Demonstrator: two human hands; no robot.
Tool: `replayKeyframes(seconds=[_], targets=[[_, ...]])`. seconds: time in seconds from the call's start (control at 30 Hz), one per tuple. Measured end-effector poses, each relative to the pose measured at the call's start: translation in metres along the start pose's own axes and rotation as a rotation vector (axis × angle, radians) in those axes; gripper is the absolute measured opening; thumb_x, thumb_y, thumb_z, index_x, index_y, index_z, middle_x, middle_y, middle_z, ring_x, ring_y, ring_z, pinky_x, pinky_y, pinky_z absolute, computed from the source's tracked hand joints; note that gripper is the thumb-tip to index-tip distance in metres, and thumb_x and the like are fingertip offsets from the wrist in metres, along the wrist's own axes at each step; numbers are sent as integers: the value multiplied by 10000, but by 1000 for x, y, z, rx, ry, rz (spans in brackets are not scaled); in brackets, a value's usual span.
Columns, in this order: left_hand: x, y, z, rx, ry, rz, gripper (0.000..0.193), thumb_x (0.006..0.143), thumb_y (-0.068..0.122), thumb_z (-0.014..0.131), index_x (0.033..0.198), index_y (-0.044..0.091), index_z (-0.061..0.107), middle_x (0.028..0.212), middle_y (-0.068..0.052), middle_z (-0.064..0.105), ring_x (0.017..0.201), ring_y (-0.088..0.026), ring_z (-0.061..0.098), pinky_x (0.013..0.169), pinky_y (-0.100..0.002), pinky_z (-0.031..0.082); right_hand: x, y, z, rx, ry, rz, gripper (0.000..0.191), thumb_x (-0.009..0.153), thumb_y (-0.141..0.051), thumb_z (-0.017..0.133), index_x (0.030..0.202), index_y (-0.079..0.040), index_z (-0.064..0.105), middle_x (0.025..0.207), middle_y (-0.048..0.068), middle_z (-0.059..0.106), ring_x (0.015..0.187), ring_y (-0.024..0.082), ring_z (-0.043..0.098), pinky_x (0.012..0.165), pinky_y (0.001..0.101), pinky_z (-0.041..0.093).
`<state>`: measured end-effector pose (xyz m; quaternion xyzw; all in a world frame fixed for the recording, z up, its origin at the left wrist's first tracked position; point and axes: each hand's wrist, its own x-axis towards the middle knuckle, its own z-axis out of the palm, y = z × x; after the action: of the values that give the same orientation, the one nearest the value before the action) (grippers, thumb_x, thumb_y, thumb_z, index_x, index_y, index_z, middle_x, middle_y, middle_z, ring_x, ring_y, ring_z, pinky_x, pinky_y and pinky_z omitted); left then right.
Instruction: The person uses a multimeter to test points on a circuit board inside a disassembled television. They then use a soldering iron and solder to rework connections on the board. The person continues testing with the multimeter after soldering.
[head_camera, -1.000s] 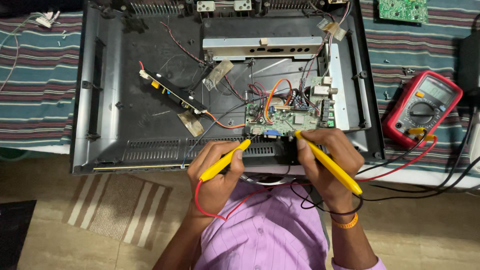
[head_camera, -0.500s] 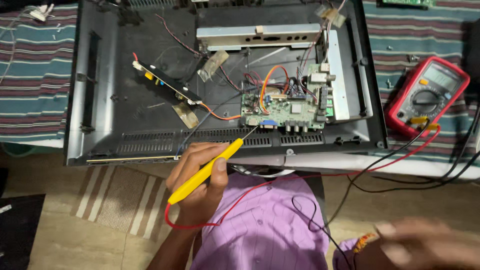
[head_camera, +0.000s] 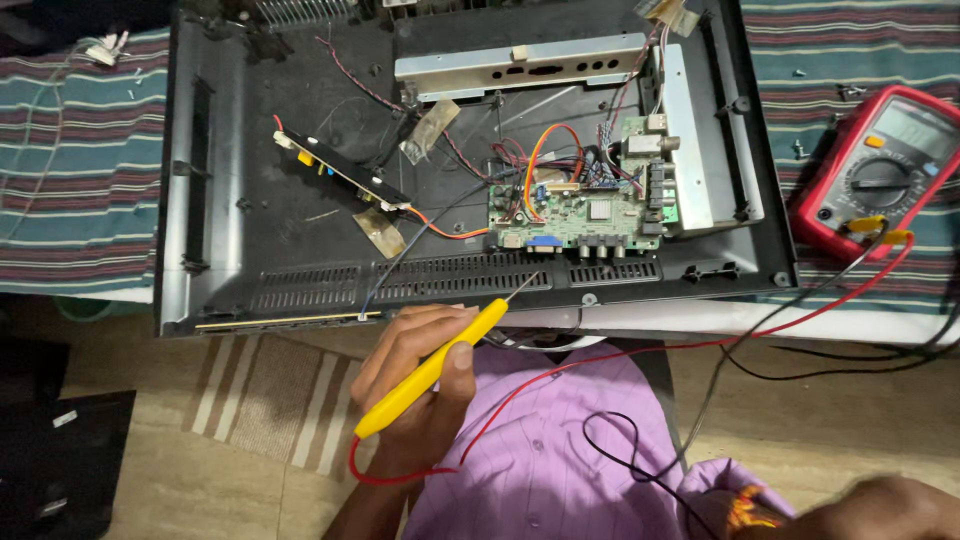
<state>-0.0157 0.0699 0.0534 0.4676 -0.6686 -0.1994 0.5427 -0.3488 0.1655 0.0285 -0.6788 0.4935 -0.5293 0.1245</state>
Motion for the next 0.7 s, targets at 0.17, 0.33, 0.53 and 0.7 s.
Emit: replayKeyframes(seconds=[0.17,0.33,0.53,0.7], targets=[[1,4,6,-5,7,4,145,977,81,642,1086,-7,679,1054,-146,745,1003,-264,754,929,-356,612,-4,1,2,-29,17,0,144,881,-137,763,935,-129,630,891,35,707,874,139,719,739,225,568],[4,8,9,16,-13,-8,143,958,65,657,1074,-16,678,1040,-149,749,974,-260,752,893,-346,611,-4,1,1,-18,66,4,171,894,-133,769,967,-119,615,885,40,694,855,142,717,717,235,569],[7,8,8,83,-34,68,149,956,50,658,1091,-10,675,1052,-139,747,993,-273,757,917,-359,613,-6,8,6,-28,95,11,204,910,-127,776,1006,-106,597,878,46,678,831,145,715,691,246,569],[7,7,6,120,-7,100,174,957,59,684,1116,-11,672,1065,-153,741,979,-272,755,892,-352,611,-5,18,18,-10,198,32,232,923,-123,781,1038,-95,582,872,52,664,811,148,713,669,256,569]])
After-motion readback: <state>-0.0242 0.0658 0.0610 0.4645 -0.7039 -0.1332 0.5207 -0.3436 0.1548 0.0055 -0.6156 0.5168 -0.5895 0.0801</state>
